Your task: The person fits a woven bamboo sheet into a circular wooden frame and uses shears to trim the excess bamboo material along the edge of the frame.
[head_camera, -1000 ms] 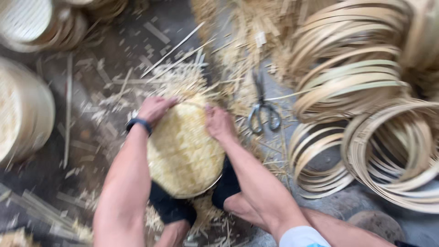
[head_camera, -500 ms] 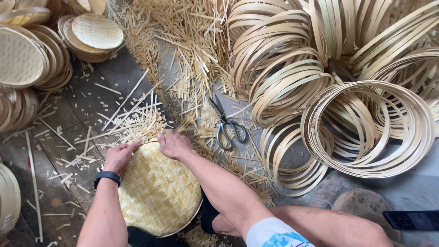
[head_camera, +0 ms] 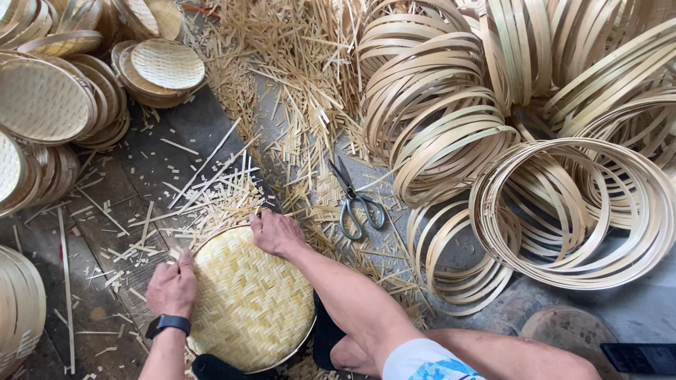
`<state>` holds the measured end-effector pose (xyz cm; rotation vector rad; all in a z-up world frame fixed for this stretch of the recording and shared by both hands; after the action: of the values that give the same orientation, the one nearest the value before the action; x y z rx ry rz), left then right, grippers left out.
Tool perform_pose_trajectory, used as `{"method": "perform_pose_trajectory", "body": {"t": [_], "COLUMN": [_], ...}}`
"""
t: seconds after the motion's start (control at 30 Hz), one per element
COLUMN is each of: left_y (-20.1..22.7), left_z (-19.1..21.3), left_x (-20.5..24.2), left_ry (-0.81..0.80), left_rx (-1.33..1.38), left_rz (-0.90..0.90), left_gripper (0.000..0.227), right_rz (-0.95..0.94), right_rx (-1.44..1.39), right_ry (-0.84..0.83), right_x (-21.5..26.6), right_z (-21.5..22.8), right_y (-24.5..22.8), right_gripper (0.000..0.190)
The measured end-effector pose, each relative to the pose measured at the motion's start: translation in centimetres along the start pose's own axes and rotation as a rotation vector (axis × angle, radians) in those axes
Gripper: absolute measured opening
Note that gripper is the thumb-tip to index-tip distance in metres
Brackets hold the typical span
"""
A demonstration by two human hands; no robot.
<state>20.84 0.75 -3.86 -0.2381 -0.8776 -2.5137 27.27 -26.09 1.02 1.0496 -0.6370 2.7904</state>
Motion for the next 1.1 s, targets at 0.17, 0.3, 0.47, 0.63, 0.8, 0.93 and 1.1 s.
{"method": "perform_pose_trajectory", "body": {"t": [0.17,0.3,0.47,0.63,0.8,0.93,1.1], "left_y": [-1.7,-3.6,-6.8,-7.6,-9.7,-9.5,-9.3], "left_z": [-1.0,-1.3,-0.9,-1.3,-2.5,-2.7,-2.0], "left_x": [-2.0,-0.5,3.4,2.6,1.6,1.8,6.4], "left_ry": [-0.077,-0.020,0.071,0.049,0.054,0.106,0.344], "left_rx": [0.498,0.156,0.309,0.476,0.484,0.537,0.237], "left_rz": [0.021,0.050,0.287,0.246,0.251,0.245,0.121], "left_gripper": [0.056,0.068,0.066,0.072,0.073,0.068,0.056], "right_rz": [-0.018,0.001,0.003,0.007,0.022,0.295,0.173], "right_rx": [0.019,0.007,0.020,0.051,-0.015,0.135,0.218], "right_ry": [0.014,0.022,0.027,0.044,0.090,0.577,0.185], "right_x": [0.5,1.2,1.5,1.2,1.2,3.9,7.5], "right_z": [0.6,1.2,1.1,1.1,0.3,0.9,8.4], "right_y": [-0.8,-1.0,-1.0,-1.3,-0.6,0.8,7.4], "right_gripper": [0.053,0.052,0.052,0.052,0.044,0.024,0.027]}}
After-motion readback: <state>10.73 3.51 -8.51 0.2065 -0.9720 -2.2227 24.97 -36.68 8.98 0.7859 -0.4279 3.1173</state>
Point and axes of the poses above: each hand's wrist, its own x-axis away from the middle knuckle, its own z-axis out of the back of the hand, y = z × x, the point moved 6 cm from there along -x, towards the middle knuckle, and after that the axes turned 11 degrees about x, right-handed, at the moved point
